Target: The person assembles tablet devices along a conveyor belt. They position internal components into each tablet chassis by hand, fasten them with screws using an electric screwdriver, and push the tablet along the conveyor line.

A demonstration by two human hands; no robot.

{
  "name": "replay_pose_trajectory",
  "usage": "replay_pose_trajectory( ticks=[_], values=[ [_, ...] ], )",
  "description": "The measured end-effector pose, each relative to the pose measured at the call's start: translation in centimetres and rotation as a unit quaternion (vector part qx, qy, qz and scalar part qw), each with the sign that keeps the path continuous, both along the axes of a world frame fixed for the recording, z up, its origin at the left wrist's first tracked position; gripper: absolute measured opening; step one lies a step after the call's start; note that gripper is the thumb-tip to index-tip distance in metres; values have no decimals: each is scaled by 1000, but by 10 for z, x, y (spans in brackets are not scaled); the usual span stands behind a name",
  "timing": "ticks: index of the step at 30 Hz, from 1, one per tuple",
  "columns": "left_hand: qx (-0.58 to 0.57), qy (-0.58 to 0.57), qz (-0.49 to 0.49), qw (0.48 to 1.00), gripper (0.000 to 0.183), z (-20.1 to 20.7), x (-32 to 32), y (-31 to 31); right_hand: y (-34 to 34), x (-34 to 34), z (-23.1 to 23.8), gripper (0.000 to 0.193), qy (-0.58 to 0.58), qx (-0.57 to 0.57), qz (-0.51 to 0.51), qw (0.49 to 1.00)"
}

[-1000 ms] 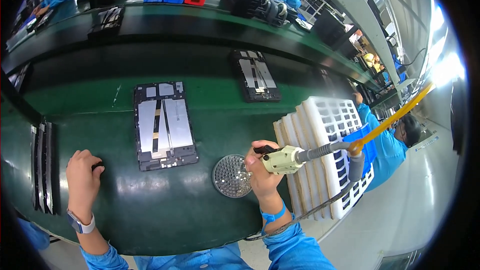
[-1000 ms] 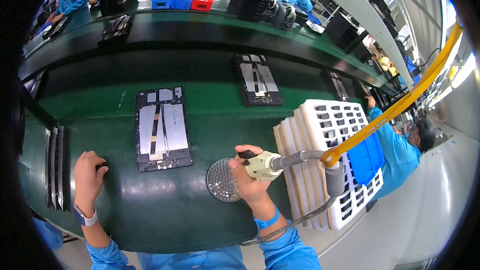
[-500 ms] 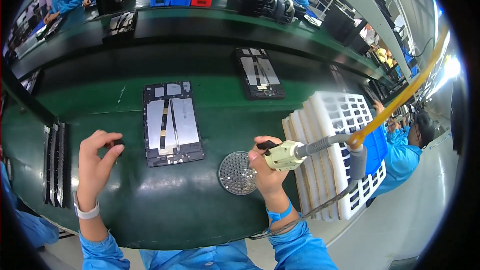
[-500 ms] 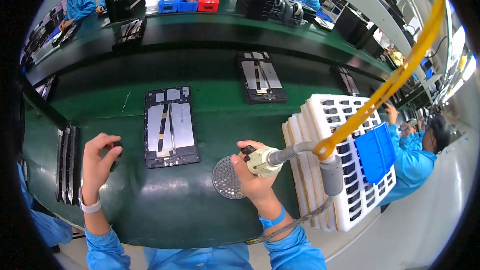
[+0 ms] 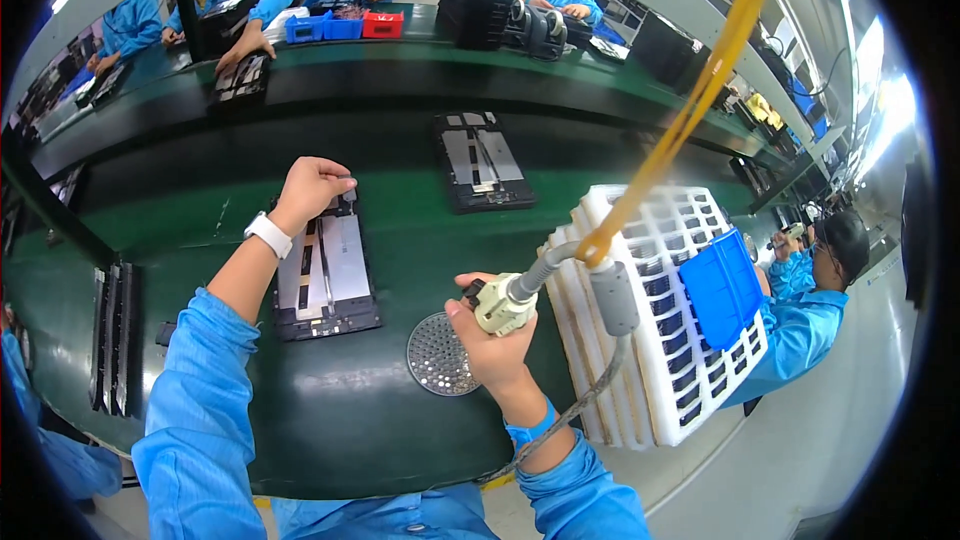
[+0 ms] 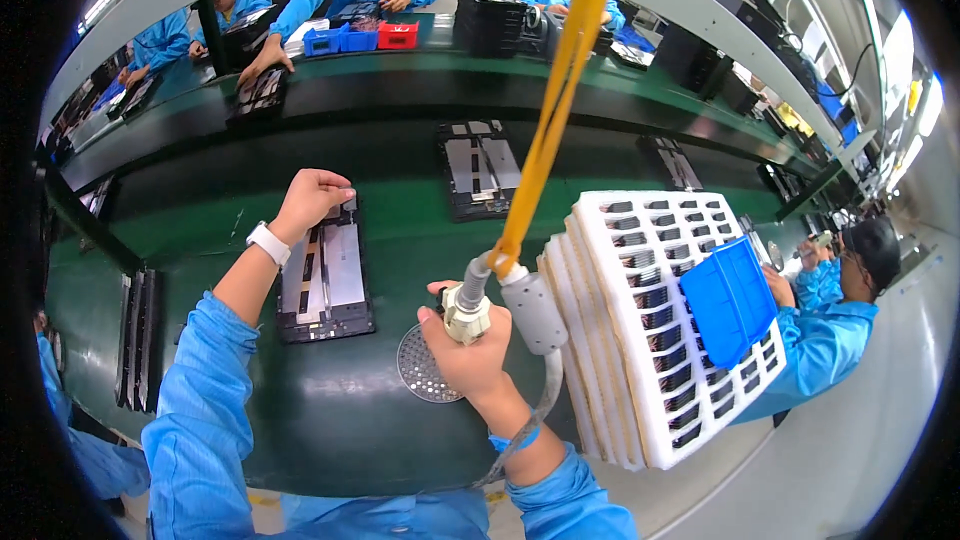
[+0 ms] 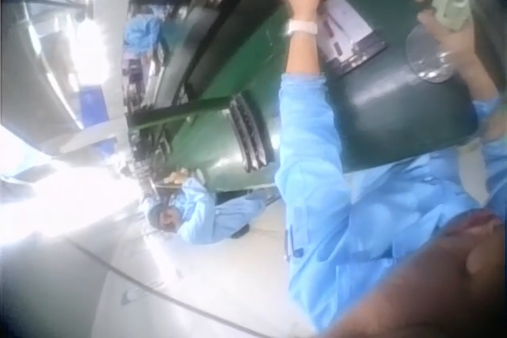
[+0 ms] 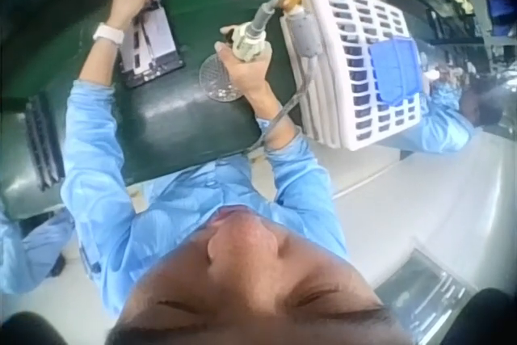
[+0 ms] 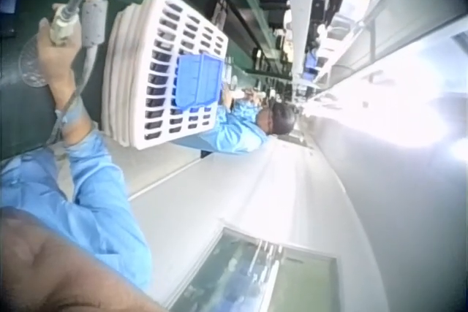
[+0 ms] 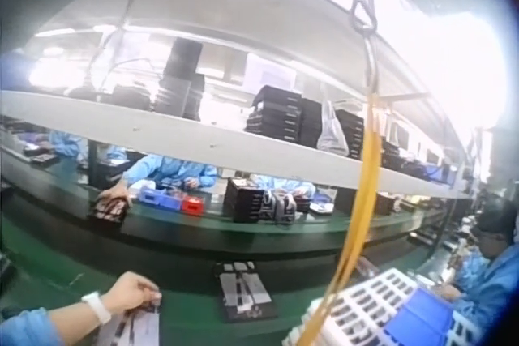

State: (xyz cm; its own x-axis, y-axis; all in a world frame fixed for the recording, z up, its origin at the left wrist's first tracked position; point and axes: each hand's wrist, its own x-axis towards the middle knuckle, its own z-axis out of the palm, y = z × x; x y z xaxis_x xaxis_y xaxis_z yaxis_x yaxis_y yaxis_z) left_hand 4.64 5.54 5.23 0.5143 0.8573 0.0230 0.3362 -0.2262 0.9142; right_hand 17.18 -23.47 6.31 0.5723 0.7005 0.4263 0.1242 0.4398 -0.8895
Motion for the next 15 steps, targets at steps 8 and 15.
replay_pose_trajectory(
  ticks=[8,15],
  values=[
    [99,84,-34,991,19,-17,11,17,-3,-4,6,30,13,-3,-25,1000],
    [125,163,-113,972,17,-9,11,32,-8,4,-4,32,-32,-7,14,999]
  ],
)
